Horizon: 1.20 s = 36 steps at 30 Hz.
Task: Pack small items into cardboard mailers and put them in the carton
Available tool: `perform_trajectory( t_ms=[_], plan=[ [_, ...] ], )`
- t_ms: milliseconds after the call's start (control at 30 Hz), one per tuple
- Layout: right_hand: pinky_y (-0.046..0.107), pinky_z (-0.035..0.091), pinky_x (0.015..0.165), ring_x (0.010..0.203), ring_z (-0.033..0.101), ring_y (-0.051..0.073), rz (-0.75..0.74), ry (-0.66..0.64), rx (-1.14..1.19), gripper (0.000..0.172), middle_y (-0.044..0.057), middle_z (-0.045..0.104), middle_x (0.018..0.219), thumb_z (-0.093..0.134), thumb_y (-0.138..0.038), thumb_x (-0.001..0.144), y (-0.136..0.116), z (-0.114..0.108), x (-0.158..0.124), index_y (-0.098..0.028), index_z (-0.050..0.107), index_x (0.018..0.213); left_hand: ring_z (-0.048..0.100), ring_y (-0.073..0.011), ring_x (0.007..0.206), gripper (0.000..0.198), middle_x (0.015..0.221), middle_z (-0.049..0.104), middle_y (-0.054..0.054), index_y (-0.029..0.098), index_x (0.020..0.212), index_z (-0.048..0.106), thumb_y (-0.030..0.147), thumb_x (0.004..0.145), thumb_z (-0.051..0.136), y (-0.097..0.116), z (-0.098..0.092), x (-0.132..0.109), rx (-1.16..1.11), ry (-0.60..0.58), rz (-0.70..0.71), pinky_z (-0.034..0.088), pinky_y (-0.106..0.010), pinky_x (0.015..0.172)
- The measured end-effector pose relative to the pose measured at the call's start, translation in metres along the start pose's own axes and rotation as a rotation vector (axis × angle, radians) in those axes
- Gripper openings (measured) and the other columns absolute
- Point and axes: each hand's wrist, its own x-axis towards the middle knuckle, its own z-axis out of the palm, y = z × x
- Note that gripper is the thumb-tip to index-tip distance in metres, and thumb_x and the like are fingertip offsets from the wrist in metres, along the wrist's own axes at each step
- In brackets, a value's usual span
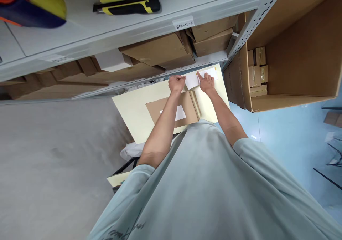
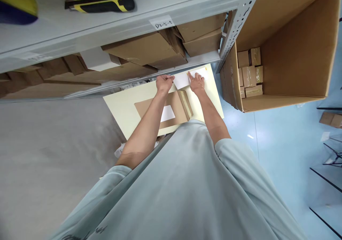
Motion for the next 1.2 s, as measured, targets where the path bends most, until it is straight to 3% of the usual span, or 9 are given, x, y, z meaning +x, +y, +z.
perform_trajectory(
  t_ms=[100, 300, 567, 767, 1000, 1100, 1200],
  plan=[
    [0.069, 0.032, 0.13, 0.162, 0.046, 0.048, -0.007, -0.007, -0.011, 0.084, 0.028, 0.043, 0.18, 0.048, -0.023, 0.107, 0.0, 0.001, 0.002, -0.021, 0.026, 0.188, 0.077, -0.0284, 0.109, 0.011, 0.103, 0.084, -0.011, 0.02, 0.092, 0.082, 0.029, 0.094, 0.077, 0.003, 0.002, -0.004, -0.006, 0.028, -0.073, 0.055, -0.042, 0.111],
    [0.07, 0.033, 0.13, 0.162, 0.046, 0.049, -0.003, -0.001, -0.026, 0.086, 0.029, 0.039, 0.183, 0.05, -0.024, 0.105, 0.002, 0.005, 0.008, -0.02, 0.027, 0.188, 0.077, -0.033, 0.123, 0.01, 0.115, 0.084, -0.013, 0.022, 0.095, 0.083, 0.029, 0.096, 0.075, 0.006, 0.007, -0.009, 0.033, 0.039, -0.065, 0.051, -0.047, 0.12],
    [0.069, 0.035, 0.127, 0.157, 0.048, 0.05, -0.015, 0.013, -0.058, 0.086, 0.029, 0.043, 0.179, 0.056, -0.024, 0.107, 0.007, 0.014, 0.019, -0.019, 0.027, 0.188, 0.076, -0.0332, 0.12, 0.009, 0.108, 0.083, -0.013, 0.02, 0.088, 0.079, 0.023, 0.095, 0.075, 0.011, 0.012, -0.013, -0.006, 0.079, -0.01, 0.052, -0.045, 0.119],
    [0.071, 0.032, 0.129, 0.158, 0.048, 0.05, -0.035, 0.012, -0.07, 0.087, 0.028, 0.038, 0.184, 0.051, -0.02, 0.106, 0.01, 0.013, 0.02, -0.02, 0.026, 0.188, 0.074, -0.0332, 0.126, 0.009, 0.11, 0.082, -0.013, 0.019, 0.096, 0.082, 0.025, 0.098, 0.075, 0.016, 0.003, -0.019, -0.007, 0.074, 0.009, 0.05, -0.042, 0.12],
    [0.07, 0.033, 0.129, 0.157, 0.046, 0.048, -0.014, -0.001, -0.046, 0.08, 0.028, 0.039, 0.182, 0.044, -0.034, 0.113, 0.008, 0.006, 0.012, -0.018, 0.025, 0.188, 0.077, -0.0285, 0.11, 0.013, 0.099, 0.08, -0.008, 0.017, 0.094, 0.081, 0.026, 0.098, 0.073, 0.022, -0.038, -0.044, -0.063, 0.133, 0.029, 0.055, -0.039, 0.108],
    [0.068, 0.032, 0.131, 0.16, 0.045, 0.046, 0.005, -0.035, -0.072, 0.077, 0.028, 0.036, 0.185, 0.038, -0.031, 0.115, 0.004, -0.003, 0.007, -0.019, 0.022, 0.189, 0.075, -0.0249, 0.098, 0.012, 0.09, 0.078, -0.005, 0.019, 0.087, 0.077, 0.029, 0.093, 0.078, 0.023, -0.071, -0.072, -0.271, 0.12, 0.077, 0.059, -0.036, 0.096],
    [0.071, 0.032, 0.132, 0.162, 0.045, 0.047, 0.037, -0.069, -0.032, 0.076, 0.028, 0.036, 0.186, 0.041, -0.032, 0.116, 0.0, -0.021, 0.0, -0.019, 0.022, 0.189, 0.072, -0.0209, 0.085, 0.021, 0.085, 0.075, -0.004, 0.02, 0.079, 0.073, 0.036, 0.087, 0.084, 0.021, -0.113, -0.113, -0.525, 0.014, 0.114, 0.061, -0.035, 0.088]
  ],
)
